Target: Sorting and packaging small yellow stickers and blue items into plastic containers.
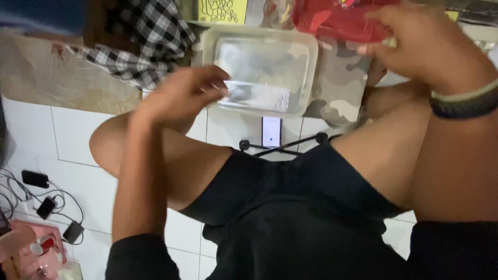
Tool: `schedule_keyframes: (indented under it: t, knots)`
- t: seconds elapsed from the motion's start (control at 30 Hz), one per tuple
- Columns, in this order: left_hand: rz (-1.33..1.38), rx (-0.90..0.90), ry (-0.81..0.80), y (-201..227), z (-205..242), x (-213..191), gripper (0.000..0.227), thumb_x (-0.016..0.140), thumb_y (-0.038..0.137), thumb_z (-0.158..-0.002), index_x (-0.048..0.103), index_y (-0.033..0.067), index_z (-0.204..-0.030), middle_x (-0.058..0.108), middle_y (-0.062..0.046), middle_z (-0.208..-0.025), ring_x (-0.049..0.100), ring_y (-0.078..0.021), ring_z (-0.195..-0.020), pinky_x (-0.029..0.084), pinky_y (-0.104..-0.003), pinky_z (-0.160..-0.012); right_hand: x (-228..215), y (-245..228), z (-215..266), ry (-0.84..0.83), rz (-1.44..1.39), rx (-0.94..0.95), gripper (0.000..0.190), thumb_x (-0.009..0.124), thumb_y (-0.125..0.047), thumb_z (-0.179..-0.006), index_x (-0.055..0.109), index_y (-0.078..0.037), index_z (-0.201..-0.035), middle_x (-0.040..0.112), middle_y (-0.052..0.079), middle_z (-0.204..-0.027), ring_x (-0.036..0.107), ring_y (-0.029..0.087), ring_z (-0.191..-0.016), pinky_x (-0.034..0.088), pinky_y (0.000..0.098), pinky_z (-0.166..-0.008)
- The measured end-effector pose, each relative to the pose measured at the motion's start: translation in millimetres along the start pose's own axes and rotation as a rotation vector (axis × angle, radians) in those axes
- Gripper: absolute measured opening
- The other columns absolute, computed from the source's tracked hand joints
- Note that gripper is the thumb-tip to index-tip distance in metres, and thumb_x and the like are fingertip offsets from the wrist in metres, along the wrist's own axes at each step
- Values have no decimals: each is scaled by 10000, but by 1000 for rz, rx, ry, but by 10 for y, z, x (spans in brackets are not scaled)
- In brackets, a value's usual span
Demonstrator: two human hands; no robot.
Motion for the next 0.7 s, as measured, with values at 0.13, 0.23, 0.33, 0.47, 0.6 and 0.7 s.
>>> schedule_keyframes:
  t: [0.13,0.23,0.33,0.47,0.6,0.7]
  knots:
    - [106,-11,117,-259,-130,-504,284,687,163,-967,696,-9,-1193,733,-79,-912,664,-158,-744,538,-294,-652,-130,-252,-177,-46,-100,-4,551,787,-248,-881,702,-26,-1379,707,195,-1077,681,374,-857,537,456,-748]
    - [367,66,47,-349,-343,-595,327,676,130,-951,680,-9,-1247,709,-50,-939,625,-112,-789,526,-245,-718,-101,-246,-342,-267,-204,181,582,673,-258,-924,558,-101,-1473,652,159,-1251,661,294,-1033,562,440,-836]
    - [323,-73,-17,-334,-511,-623,368,692,209,-899,681,8,-1208,784,-81,-973,718,-166,-780,589,-286,-713,-37,-175,-485,-334,-330,216,623,665,-337,-884,569,-143,-1469,684,114,-1093,663,301,-906,538,431,-800]
    - [164,-64,-48,-507,-762,-615,269,685,248,-924,714,64,-1119,752,-35,-823,656,-151,-640,532,-288,-584,-49,-93,-721,-288,-354,196,612,711,-280,-846,581,-116,-1421,671,139,-1250,675,349,-1027,544,462,-878]
    - [-103,-158,-31,-876,-959,-537,271,662,249,-909,721,70,-1103,779,-90,-977,726,-288,-803,564,-400,-714,34,29,-794,-227,-282,183,534,701,-224,-867,615,-54,-1365,703,184,-1133,694,369,-940,562,465,-835]
    - [-159,-182,-43,-911,-978,-432,269,636,255,-930,716,82,-1121,768,-86,-1007,712,-299,-861,552,-416,-758,69,146,-753,-264,-193,254,567,698,-308,-903,616,-58,-1406,711,202,-1161,698,396,-953,563,486,-823]
Point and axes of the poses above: each hand's wrist, its own z-axis away from the middle knuckle, its own x-axis out of the palm, y = z × x, the point moved 8 cm from there along -z, towards the middle knuckle
